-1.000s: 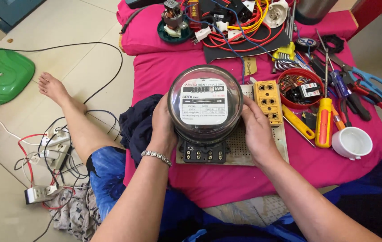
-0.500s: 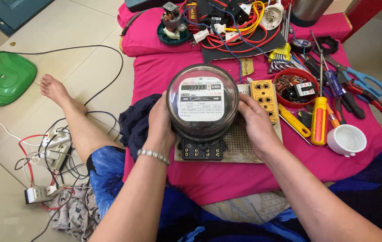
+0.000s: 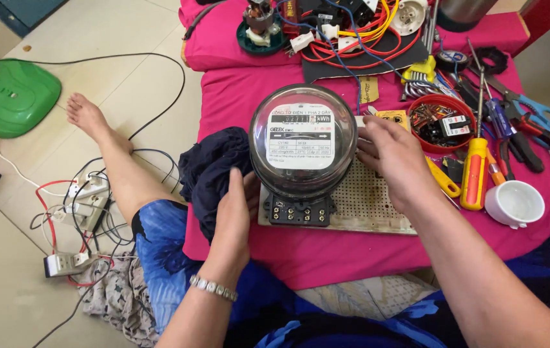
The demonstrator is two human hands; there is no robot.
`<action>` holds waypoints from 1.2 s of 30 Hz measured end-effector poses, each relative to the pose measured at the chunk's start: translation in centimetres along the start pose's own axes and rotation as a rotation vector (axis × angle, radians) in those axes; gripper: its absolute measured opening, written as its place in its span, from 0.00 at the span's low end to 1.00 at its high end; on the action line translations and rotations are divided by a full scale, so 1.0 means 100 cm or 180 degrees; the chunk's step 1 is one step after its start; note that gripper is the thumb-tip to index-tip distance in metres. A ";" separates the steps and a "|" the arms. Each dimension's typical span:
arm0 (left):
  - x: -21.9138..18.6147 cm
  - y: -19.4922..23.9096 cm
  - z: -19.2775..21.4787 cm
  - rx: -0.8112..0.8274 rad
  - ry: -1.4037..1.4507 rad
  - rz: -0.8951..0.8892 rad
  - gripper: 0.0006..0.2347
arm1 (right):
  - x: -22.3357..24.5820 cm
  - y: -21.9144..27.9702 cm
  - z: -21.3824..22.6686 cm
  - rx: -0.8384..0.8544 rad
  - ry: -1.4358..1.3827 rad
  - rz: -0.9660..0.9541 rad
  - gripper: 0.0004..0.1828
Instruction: The person sits on the floor and assembles an electrical meter by placing the main unit onto a perforated board and securing it with a transparent cover. They then connect wires to the meter's terminals using a screwdriver.
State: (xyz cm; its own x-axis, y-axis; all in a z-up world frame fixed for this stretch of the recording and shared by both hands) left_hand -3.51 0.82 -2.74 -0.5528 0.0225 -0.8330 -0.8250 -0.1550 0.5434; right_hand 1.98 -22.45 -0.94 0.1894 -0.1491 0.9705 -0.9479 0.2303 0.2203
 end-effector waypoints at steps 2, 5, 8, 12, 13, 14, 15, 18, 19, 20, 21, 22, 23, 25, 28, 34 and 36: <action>-0.003 -0.009 -0.003 -0.0041 0.0148 -0.0042 0.32 | 0.011 0.005 -0.011 -0.0055 0.0170 -0.0206 0.31; -0.012 -0.018 -0.008 -0.0039 0.0454 -0.0085 0.33 | 0.005 0.002 -0.013 -0.0039 0.0349 -0.0368 0.39; -0.024 -0.018 -0.020 0.0064 0.0837 -0.0057 0.33 | 0.021 0.023 -0.027 0.0049 0.0245 -0.0455 0.48; -0.038 -0.019 -0.028 0.0222 0.1125 -0.0067 0.35 | 0.014 0.030 -0.028 0.0228 0.0393 -0.0727 0.55; -0.038 -0.023 -0.033 0.0234 0.1124 -0.0071 0.35 | 0.014 0.029 -0.030 0.0217 0.0392 -0.0720 0.55; -0.036 -0.027 -0.035 0.0134 0.1283 0.0007 0.34 | 0.013 0.027 -0.035 0.0292 0.0400 -0.0683 0.55; -0.034 -0.031 -0.036 0.0022 0.1448 0.0087 0.34 | 0.013 0.026 -0.041 0.0379 0.0413 -0.0651 0.55; -0.015 -0.061 -0.031 -0.0286 0.1756 0.0054 0.28 | 0.020 0.030 -0.053 0.0430 0.0395 -0.0555 0.52; -0.013 -0.060 -0.030 -0.0301 0.1770 0.0062 0.28 | 0.022 0.034 -0.056 0.0445 0.0408 -0.0562 0.52; -0.012 -0.058 -0.028 -0.0348 0.1773 0.0071 0.27 | 0.026 0.038 -0.059 0.0469 0.0389 -0.0501 0.50; -0.009 -0.056 -0.026 -0.0394 0.1770 0.0084 0.25 | 0.030 0.042 -0.062 0.0489 0.0368 -0.0446 0.49; -0.006 -0.051 -0.025 -0.0407 0.1780 0.0098 0.25 | 0.031 0.045 -0.063 0.0501 0.0379 -0.0459 0.49; -0.007 -0.047 -0.021 -0.0504 0.1713 -0.0029 0.23 | 0.036 0.048 -0.066 0.0519 0.0350 -0.0389 0.47; -0.011 -0.034 -0.018 -0.0615 0.1644 -0.0144 0.21 | 0.042 0.054 -0.066 0.0546 0.0321 -0.0334 0.45; -0.014 -0.020 -0.016 -0.0722 0.1427 -0.0356 0.21 | 0.039 0.059 -0.056 0.0456 0.0325 -0.0293 0.45; -0.024 0.012 -0.031 -0.0582 0.0722 -0.0597 0.22 | 0.020 0.072 -0.023 -0.0074 -0.0353 -0.0562 0.43; -0.011 0.015 -0.041 -0.0454 0.0571 -0.0301 0.25 | 0.018 0.077 -0.012 -0.0349 -0.0454 -0.0773 0.37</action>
State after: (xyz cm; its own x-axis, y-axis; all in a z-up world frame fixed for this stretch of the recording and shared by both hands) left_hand -3.65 -3.54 -1.43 -0.4339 -0.1302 -0.8915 -0.8402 -0.2986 0.4526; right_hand -4.64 -19.78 2.58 0.3617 -0.3444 0.8664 -0.8445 0.2728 0.4610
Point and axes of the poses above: each hand's wrist, its own y-axis away from the middle knuckle, its own z-axis out of the back of the hand, x = y × z, the point moved 8 cm from there along -y, towards the middle knuckle, and after that the axes turned 8 degrees about -y, right-handed, at the moved point
